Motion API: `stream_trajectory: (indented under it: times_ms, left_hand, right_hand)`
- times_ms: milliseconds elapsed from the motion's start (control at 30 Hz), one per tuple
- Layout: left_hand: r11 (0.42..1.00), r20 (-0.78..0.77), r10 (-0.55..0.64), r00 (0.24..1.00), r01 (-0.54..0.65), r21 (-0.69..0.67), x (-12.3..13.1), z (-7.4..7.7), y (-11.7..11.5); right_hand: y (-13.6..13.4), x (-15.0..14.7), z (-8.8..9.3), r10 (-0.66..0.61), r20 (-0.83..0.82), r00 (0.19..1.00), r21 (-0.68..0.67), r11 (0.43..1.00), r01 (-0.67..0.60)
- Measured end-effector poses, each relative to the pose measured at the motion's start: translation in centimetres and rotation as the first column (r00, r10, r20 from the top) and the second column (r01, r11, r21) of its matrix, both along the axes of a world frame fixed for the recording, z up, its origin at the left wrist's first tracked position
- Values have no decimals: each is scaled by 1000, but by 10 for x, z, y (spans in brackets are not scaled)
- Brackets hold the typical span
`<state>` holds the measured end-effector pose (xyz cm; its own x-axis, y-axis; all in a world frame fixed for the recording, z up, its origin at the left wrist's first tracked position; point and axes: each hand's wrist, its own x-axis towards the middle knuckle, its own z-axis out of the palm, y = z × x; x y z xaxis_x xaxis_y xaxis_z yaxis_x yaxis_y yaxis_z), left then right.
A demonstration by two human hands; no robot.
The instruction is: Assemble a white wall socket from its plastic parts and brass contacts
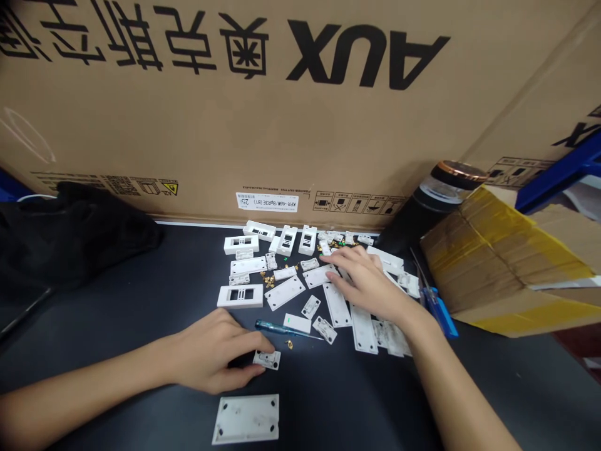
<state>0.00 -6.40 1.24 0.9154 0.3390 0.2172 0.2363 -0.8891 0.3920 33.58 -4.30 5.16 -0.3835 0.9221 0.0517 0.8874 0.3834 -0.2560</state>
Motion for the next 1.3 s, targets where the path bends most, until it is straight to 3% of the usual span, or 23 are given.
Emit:
stream_trajectory:
  times_ms: [233, 433, 633, 767, 867, 933, 1000, 1200, 1300]
  left_hand:
    - [1000, 10, -1, 1000, 1, 1, 0, -1, 0]
    - [1000, 22, -2, 1000, 2, 3, 0, -2, -1]
    - [1000, 36, -14, 999, 15, -16, 0, -2, -1]
    - [1000, 35, -15, 999, 16, -19, 1, -2, 0]
    - [1000, 24, -11, 1000, 11, -12, 0, -3, 1]
    - [1000, 21, -7, 1000, 7, -4, -1, -4, 0]
    - [1000, 22, -4, 1000, 4, 0, -1, -4, 0]
    - [1000, 18, -3, 1000, 3, 4, -1, -3, -1]
    - [1000, 18, -4, 1000, 3, 8, 0, -2, -1]
  right_hand:
    - [-15, 35, 7, -68, 47, 997, -18, 997, 69]
    - [-12, 37, 5, -60, 32, 998, 30, 998, 59]
    - [-15, 34, 12, -227, -181, 957, 15, 972, 233]
    - [-17, 36, 14, -317, -339, 886, 77, 929, 362]
    - [-19, 37, 16, -363, -458, 812, 46, 902, 429]
    - [-20, 37, 18, -398, -424, 813, 11, 896, 444]
    - [-20, 34, 19, -395, -312, 864, -21, 912, 409]
    - [-18, 24, 14, -248, -69, 966, -122, 963, 239]
    - [-18, 23, 11, -176, -21, 984, -98, 980, 173]
